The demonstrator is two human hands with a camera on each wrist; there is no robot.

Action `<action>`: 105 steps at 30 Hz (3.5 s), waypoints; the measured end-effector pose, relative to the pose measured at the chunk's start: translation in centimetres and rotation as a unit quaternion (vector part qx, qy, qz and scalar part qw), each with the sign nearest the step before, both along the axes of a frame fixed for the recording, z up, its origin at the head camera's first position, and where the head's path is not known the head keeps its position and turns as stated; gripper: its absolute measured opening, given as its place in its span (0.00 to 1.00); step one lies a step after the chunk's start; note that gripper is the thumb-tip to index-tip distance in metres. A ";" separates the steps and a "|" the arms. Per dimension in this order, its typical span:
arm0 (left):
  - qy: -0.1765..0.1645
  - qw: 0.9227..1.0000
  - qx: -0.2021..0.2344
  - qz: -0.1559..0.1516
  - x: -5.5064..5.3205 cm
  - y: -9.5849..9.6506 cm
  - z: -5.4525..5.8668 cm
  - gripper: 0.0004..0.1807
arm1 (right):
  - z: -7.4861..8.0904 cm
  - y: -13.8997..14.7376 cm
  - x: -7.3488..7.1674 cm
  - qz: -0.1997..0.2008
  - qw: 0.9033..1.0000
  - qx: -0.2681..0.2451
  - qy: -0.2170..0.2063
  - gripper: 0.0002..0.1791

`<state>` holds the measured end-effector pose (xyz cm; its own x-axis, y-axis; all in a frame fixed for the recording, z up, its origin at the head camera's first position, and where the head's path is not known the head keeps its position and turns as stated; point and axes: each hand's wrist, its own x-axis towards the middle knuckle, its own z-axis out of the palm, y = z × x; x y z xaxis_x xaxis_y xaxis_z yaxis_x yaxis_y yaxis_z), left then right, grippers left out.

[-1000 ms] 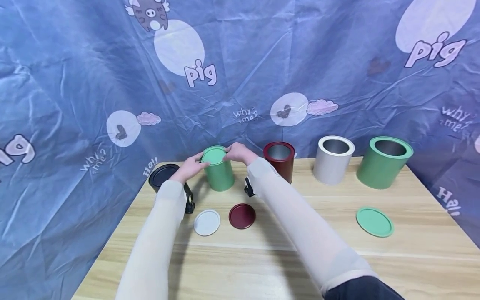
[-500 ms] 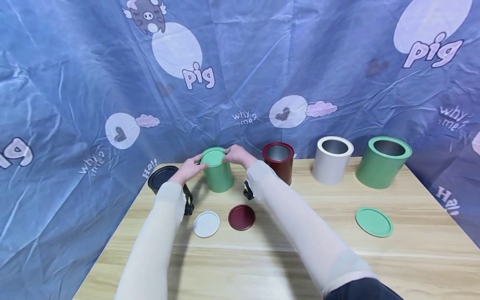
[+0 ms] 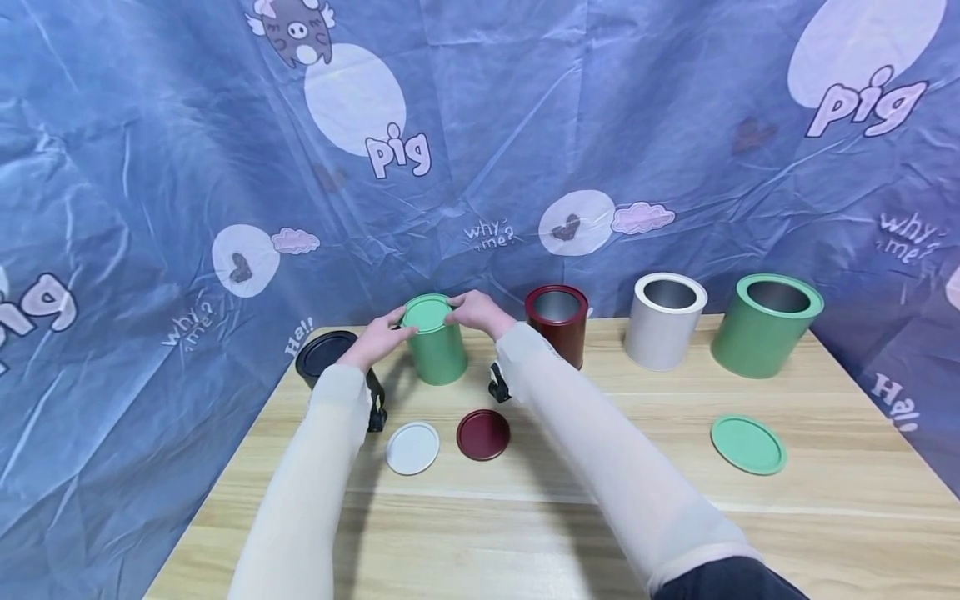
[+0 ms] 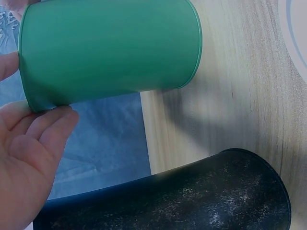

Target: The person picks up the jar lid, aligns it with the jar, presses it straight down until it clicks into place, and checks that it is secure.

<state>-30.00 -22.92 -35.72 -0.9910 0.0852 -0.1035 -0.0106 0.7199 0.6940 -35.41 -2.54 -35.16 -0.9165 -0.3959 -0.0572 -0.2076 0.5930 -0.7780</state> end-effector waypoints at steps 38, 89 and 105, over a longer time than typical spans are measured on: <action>0.076 0.995 -0.066 -0.025 -0.9 1.2 0.2 0.45 | 1.2 0.1 0.4 0.048 0.995 0.039 0.076 0.33; 0.138 0.975 -0.088 -0.152 6.6 3.6 -0.7 0.45 | -0.1 9.4 7.9 0.164 0.980 0.064 0.096 0.41; 0.094 0.979 -0.079 -0.162 7.7 3.8 -3.1 0.46 | -3.9 9.7 9.1 0.193 0.968 0.094 0.132 0.42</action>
<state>-22.33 -19.10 -38.79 -0.9174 0.3958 0.0407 0.3532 0.7629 0.5415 -26.34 7.15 -39.09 -0.6954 -0.7165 0.0547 -0.6182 0.5578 -0.5538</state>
